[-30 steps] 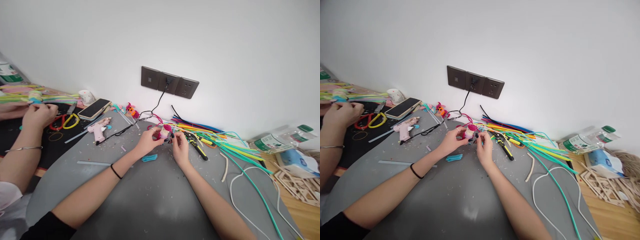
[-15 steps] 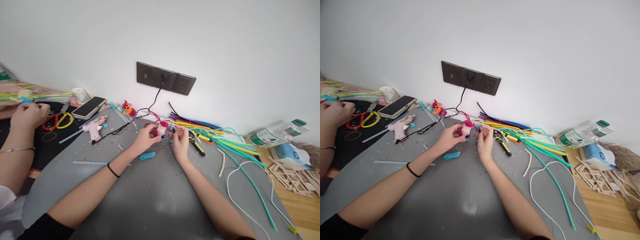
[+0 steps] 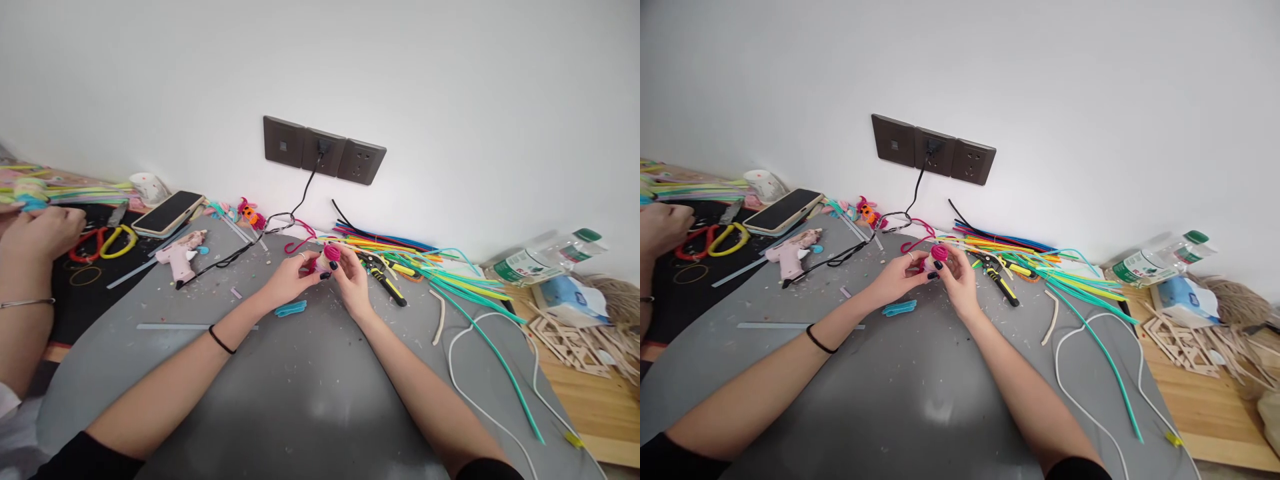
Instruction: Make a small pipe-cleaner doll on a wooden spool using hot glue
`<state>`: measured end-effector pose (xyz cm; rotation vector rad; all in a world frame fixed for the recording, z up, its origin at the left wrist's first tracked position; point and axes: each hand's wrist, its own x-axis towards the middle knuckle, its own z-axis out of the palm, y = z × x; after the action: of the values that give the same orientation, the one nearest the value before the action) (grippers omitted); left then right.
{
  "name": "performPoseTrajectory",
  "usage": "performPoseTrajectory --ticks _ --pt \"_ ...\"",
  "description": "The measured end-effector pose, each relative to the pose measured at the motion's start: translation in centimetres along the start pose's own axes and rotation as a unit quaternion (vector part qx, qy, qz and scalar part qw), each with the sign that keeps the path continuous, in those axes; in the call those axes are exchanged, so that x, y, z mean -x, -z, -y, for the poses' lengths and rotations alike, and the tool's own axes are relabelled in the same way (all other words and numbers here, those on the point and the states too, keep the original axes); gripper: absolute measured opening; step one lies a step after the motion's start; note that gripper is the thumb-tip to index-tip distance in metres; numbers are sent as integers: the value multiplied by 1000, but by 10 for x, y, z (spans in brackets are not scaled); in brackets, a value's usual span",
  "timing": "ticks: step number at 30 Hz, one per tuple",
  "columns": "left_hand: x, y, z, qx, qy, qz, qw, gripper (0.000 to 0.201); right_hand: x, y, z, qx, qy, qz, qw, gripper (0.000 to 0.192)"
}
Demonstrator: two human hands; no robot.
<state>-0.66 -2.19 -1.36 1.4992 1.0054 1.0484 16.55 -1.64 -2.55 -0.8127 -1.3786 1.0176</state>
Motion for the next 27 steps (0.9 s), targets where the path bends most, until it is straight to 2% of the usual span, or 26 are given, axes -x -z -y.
performPoseTrajectory --ticks 5,21,25,27 --pt "0 -2 -4 28 26 12 999 43 0 2 1 5 -10 -10 1000 51" --pt "0 -1 -5 28 21 40 999 51 -1 6 -4 5 -19 -1 1000 44" --pt "-2 0 -2 25 25 14 999 58 2 5 -4 -42 -28 5 999 41" --pt "-3 1 -1 22 20 -4 1000 59 4 5 -2 -28 0 -9 1000 41"
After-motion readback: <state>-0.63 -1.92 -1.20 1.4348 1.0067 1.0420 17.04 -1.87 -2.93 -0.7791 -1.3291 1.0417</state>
